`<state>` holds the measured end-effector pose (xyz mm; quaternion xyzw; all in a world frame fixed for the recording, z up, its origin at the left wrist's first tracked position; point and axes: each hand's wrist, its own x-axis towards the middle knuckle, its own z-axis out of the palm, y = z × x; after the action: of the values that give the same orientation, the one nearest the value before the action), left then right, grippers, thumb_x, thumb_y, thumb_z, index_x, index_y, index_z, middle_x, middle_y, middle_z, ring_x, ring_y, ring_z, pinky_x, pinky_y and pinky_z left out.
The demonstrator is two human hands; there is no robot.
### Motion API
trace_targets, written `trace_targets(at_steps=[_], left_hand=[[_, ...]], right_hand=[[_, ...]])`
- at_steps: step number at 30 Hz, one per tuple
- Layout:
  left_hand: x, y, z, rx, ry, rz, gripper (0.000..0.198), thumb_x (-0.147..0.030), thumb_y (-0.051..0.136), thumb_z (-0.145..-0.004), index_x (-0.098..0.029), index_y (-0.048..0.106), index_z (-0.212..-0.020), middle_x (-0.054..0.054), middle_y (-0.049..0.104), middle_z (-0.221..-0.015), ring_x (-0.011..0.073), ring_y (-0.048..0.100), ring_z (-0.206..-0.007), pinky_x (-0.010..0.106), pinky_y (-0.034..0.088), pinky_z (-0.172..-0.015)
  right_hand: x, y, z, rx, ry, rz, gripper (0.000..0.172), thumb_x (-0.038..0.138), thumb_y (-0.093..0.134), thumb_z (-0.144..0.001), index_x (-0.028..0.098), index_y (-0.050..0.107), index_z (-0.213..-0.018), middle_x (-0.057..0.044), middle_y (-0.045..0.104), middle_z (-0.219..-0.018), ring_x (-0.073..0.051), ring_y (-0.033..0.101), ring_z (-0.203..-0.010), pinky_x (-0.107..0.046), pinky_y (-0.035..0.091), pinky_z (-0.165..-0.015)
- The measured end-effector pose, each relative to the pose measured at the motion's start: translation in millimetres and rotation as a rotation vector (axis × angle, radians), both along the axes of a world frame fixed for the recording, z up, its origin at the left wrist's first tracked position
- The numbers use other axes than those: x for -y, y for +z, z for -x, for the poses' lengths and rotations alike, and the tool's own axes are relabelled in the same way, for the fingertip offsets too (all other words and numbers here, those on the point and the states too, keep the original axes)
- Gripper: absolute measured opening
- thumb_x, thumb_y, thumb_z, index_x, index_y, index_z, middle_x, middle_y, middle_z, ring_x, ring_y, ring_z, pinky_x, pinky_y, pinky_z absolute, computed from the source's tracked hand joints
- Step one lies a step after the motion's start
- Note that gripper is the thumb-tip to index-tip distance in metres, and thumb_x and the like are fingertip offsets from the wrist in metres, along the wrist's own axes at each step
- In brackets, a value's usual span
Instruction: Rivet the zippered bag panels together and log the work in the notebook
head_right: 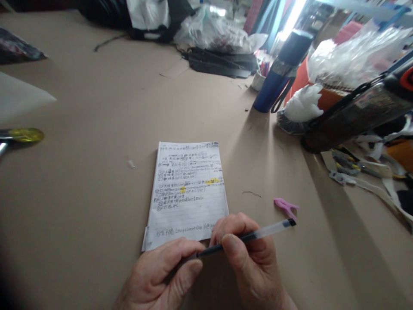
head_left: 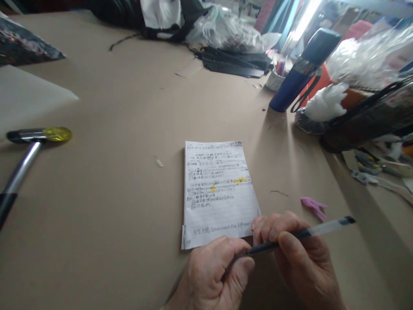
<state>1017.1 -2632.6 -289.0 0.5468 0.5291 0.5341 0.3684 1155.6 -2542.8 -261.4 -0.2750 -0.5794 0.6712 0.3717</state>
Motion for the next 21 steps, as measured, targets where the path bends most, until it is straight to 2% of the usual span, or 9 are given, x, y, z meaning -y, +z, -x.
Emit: trace_targets(at_steps=[5,18,21], left_hand=[[-1.1,1.6,-0.5,0.020,0.008,-0.011,0.013,-0.015,0.051,-0.089,-0.015,0.061,-0.098,0.002,0.064,-0.080,0.0109,0.061,-0.073,0.019,0.049,-0.066],[-2.0,4.0,-0.6,-0.002,0.016,-0.041,0.013,-0.015,0.052,-0.088,-0.014,0.062,-0.096,0.003,0.064,-0.077,0.0116,0.061,-0.069,0.018,0.047,-0.058],[-2.1,3.0,0.0,-0.036,0.019,-0.044,0.012,-0.015,0.051,-0.089,-0.014,0.061,-0.095,0.003,0.063,-0.076,0.0117,0.060,-0.068,0.019,0.048,-0.060]], right_hand=[[0.7,1.1,-0.5,0.022,0.012,0.003,0.018,0.028,0.051,-0.092,0.020,0.059,-0.077,0.000,0.051,-0.068,-0.016,0.051,-0.069,-0.034,0.043,-0.074],[-0.2,-0.7,-4.7,0.065,0.058,-0.008,0.017,0.026,0.049,-0.093,0.021,0.058,-0.080,0.000,0.050,-0.071,-0.016,0.051,-0.071,-0.035,0.042,-0.074],[-8.0,2.1,-3.4,-0.014,-0.026,0.039,0.021,0.025,0.048,-0.093,0.020,0.057,-0.075,0.001,0.050,-0.067,-0.015,0.051,-0.066,-0.034,0.044,-0.071]])
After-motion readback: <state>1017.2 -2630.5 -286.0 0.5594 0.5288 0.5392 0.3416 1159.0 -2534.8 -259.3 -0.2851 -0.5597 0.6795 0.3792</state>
